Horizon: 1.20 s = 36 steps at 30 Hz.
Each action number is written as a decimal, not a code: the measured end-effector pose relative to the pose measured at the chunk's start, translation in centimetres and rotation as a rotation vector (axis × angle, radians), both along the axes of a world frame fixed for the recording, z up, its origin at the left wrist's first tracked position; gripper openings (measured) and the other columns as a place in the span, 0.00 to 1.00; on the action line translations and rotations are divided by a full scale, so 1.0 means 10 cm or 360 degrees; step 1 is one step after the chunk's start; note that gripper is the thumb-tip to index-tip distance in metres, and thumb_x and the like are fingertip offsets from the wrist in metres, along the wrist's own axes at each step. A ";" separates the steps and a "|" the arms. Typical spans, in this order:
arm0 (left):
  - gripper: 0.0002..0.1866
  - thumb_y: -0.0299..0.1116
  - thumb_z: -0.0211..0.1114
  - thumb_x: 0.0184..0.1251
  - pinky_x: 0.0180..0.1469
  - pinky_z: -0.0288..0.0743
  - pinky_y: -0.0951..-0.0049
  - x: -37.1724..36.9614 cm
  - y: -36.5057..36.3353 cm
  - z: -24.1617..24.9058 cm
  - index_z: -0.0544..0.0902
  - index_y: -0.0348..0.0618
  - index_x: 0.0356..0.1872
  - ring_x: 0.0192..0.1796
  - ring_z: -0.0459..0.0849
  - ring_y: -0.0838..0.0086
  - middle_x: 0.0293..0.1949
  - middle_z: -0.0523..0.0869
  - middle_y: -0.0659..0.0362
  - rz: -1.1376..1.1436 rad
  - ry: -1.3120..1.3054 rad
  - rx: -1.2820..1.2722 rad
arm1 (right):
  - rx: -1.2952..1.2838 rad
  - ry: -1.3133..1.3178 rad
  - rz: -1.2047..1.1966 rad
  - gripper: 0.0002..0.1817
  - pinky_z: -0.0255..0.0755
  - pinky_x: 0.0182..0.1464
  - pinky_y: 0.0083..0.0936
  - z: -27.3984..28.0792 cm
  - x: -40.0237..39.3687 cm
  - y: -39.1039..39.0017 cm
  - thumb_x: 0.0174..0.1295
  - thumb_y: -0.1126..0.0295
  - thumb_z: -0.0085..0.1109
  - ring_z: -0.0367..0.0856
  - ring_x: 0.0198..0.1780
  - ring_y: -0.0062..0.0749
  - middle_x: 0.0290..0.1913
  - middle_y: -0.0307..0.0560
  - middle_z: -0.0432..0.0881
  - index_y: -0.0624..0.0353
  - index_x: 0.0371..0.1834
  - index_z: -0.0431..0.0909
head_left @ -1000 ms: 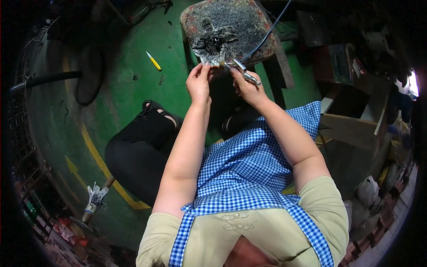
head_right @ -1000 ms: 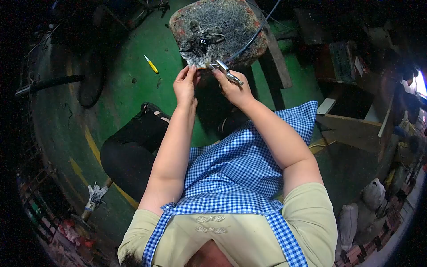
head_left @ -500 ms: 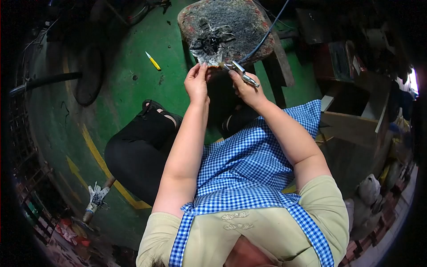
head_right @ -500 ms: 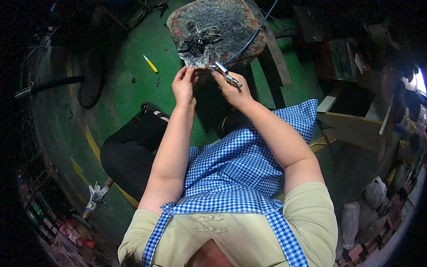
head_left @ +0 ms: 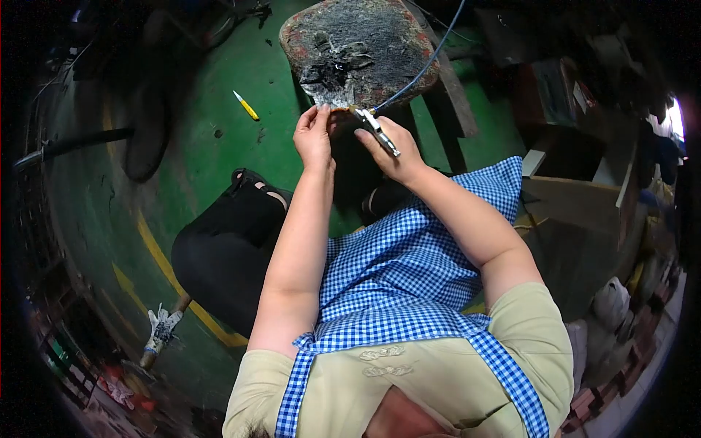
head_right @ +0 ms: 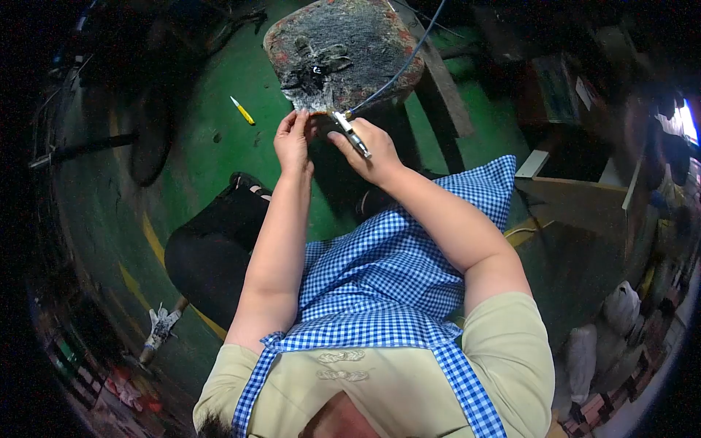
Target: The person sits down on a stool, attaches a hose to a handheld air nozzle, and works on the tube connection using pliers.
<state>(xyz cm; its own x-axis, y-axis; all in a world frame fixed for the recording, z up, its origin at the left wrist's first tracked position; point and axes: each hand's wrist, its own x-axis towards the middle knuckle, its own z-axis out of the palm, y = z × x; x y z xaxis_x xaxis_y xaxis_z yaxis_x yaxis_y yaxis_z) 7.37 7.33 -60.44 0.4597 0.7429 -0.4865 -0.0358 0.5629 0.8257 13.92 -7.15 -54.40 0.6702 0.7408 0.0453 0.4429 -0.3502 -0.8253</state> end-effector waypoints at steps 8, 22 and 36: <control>0.18 0.37 0.70 0.62 0.37 0.77 0.79 -0.02 -0.04 -0.09 0.77 0.38 0.47 0.33 0.80 0.78 0.36 0.81 0.59 0.0075 0.0050 0.0081 | 0.0036 -0.0095 0.0023 0.18 0.72 0.37 0.44 0.02 -0.07 -0.01 0.59 0.57 0.63 0.78 0.36 0.56 0.35 0.56 0.75 0.61 0.37 0.73; 0.21 0.36 0.67 0.60 0.36 0.75 0.81 -0.23 -0.23 0.88 0.77 0.39 0.53 0.42 0.81 0.80 0.42 0.83 0.62 -0.0939 -0.0023 -0.0320 | -0.0451 -0.0237 0.0334 0.26 0.75 0.48 0.40 0.35 -0.06 -0.09 0.53 0.56 0.65 0.78 0.48 0.50 0.45 0.56 0.75 0.64 0.48 0.70; 0.17 0.36 0.61 0.63 0.51 0.78 0.67 -0.32 -0.44 1.12 0.74 0.42 0.51 0.47 0.83 0.71 0.42 0.83 0.59 -0.0642 -0.0069 -0.0328 | 0.0574 0.1302 -0.0342 0.14 0.70 0.25 0.13 0.40 0.03 -0.35 0.66 0.62 0.59 0.77 0.28 0.16 0.32 0.38 0.81 0.60 0.47 0.77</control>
<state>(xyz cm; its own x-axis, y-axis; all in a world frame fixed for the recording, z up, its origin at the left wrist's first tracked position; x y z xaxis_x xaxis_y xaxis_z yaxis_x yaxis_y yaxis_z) 4.18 2.91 -49.28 0.7157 0.3898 -0.5795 0.1880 0.6916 0.6974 14.26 -10.68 -50.39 0.7167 0.6296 -0.2998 -0.3722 -0.0181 -0.9280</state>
